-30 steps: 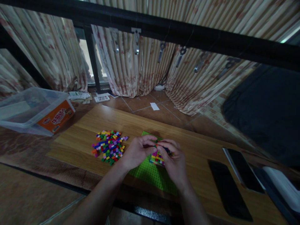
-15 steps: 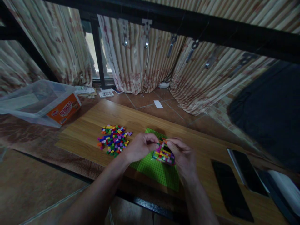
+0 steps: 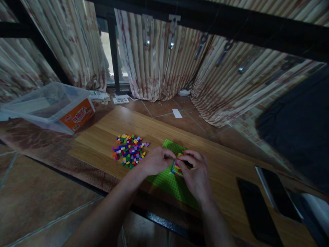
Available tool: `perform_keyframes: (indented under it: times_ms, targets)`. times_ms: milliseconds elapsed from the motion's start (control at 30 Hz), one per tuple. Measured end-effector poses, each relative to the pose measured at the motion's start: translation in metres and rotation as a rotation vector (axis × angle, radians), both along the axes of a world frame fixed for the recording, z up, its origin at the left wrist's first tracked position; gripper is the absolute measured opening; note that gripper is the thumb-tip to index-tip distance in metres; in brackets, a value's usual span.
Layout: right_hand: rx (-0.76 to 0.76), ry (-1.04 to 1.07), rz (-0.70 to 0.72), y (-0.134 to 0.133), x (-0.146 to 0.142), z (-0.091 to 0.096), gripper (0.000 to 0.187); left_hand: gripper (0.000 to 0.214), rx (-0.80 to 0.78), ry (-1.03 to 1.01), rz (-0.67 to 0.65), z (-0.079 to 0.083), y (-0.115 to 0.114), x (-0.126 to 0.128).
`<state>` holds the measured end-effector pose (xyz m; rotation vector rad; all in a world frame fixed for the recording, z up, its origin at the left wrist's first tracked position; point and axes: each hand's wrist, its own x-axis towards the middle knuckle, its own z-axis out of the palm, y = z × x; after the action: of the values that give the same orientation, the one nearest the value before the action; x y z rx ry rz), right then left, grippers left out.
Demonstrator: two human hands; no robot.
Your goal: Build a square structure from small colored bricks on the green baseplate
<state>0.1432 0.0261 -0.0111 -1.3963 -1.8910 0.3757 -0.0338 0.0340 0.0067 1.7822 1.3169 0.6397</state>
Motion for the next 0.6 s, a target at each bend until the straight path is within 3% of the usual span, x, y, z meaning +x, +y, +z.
perform_keyframes:
  times_ms: [333, 600]
  targets:
    - [-0.011, 0.045, -0.050, 0.003, -0.002, 0.000, 0.008, 0.032, 0.022, 0.034, 0.004, 0.004, -0.002, 0.004]
    - [-0.086, 0.126, -0.084, 0.006, 0.008, -0.004, 0.022, 0.034, -0.002, 0.067, 0.012, 0.008, -0.005, 0.005]
